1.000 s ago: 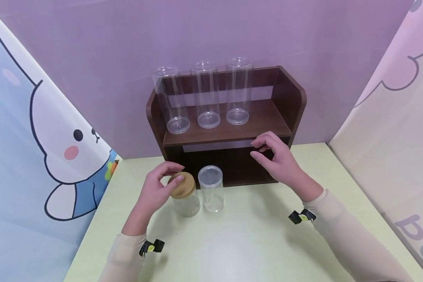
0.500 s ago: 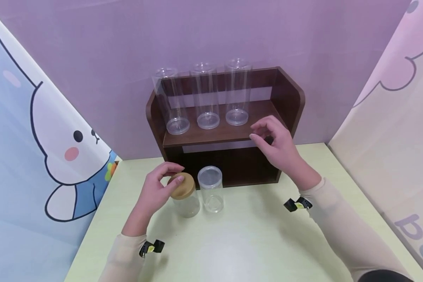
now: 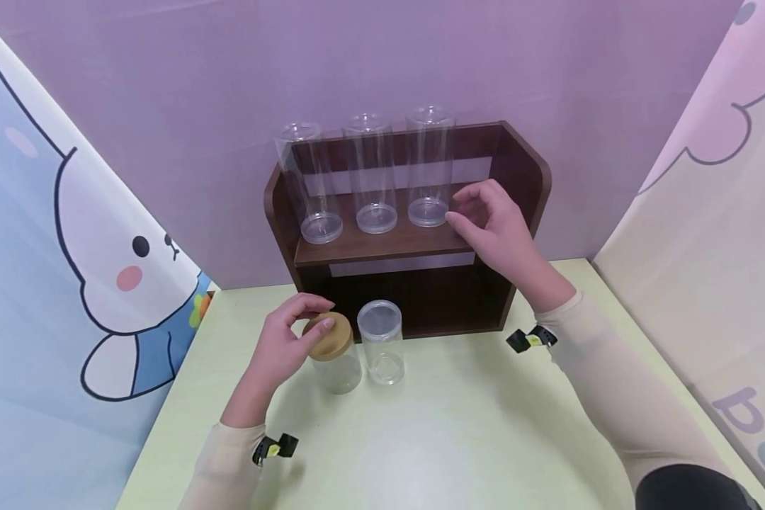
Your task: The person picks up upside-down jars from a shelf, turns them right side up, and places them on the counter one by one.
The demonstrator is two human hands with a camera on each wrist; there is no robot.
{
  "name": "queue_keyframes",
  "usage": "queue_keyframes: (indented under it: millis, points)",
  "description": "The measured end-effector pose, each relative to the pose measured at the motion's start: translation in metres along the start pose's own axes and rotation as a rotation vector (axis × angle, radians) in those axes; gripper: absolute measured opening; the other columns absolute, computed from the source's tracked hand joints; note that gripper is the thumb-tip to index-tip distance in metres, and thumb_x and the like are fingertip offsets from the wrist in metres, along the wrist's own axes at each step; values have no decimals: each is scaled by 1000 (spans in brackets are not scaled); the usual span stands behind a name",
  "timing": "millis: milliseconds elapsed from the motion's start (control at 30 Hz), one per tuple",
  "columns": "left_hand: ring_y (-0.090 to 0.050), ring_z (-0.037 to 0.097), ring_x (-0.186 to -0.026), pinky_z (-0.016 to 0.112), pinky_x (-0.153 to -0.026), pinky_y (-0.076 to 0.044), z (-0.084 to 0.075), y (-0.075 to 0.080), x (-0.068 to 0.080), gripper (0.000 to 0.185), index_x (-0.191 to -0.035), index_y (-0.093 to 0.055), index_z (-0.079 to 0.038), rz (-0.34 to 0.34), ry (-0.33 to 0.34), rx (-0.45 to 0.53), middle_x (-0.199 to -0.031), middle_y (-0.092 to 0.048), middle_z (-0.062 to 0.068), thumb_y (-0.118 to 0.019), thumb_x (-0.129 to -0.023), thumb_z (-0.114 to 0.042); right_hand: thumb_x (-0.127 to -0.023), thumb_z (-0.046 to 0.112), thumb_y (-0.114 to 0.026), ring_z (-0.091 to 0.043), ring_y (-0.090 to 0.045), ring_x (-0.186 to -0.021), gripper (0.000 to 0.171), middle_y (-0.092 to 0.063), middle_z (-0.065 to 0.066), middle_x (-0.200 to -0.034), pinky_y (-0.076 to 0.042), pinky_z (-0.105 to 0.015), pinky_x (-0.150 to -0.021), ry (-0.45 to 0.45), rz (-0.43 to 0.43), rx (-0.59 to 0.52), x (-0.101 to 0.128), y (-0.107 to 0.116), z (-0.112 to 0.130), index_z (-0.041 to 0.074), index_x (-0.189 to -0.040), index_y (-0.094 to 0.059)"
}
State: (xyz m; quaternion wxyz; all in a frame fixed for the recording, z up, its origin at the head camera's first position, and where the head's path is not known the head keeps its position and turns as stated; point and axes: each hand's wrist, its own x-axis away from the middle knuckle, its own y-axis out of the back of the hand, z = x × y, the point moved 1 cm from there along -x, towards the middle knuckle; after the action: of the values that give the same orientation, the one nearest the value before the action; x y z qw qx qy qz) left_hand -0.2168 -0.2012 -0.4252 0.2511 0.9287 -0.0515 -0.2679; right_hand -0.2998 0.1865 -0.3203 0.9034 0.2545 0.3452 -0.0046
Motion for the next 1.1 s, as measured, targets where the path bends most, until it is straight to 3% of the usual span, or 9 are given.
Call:
queue_keyframes:
  millis: [300, 633, 933, 1100]
  points:
    - [-69, 25, -114, 23, -102, -54, 0, 0, -1, 24, -123, -77, -6, -1, -9, 2, -122, -76, 1, -83, -100, -7, -103, 25, -81, -29, -65, -118, 42, -61, -14, -130, -54, -50, -108, -130, 25, 37, -20, -1, 0, 1, -133, -64]
    - [-69, 24, -114, 23, -101, -54, 0, -1, -1, 23, -123, -77, -6, 2, 5, 1, -122, -76, 2, -83, -100, -8, -101, 32, -83, -30, -62, -123, 53, -59, -16, -134, -52, -49, -111, -214, 28, 54, -36, -4, -3, 1, -137, -59]
    - [-69, 21, -113, 46, -101, -60, 2, -2, 0, 24, -123, -77, -7, 18, 19, -23, -122, -75, 0, -83, -101, -11, -99, 37, -85, -32, -59, -137, 71, -57, -18, -146, -50, -49, -118, -320, 62, 48, -45, -7, -6, 1, -149, -49]
    - [-68, 19, -113, 42, -100, -60, 2, -1, 1, 25, -124, -77, -7, 24, 26, -27, -122, -75, -1, -83, -101, -11, -98, 43, -85, -31, -57, -140, 81, -54, -17, -152, -51, -48, -118, -364, 82, 36, -51, -9, -4, 6, -156, -43]
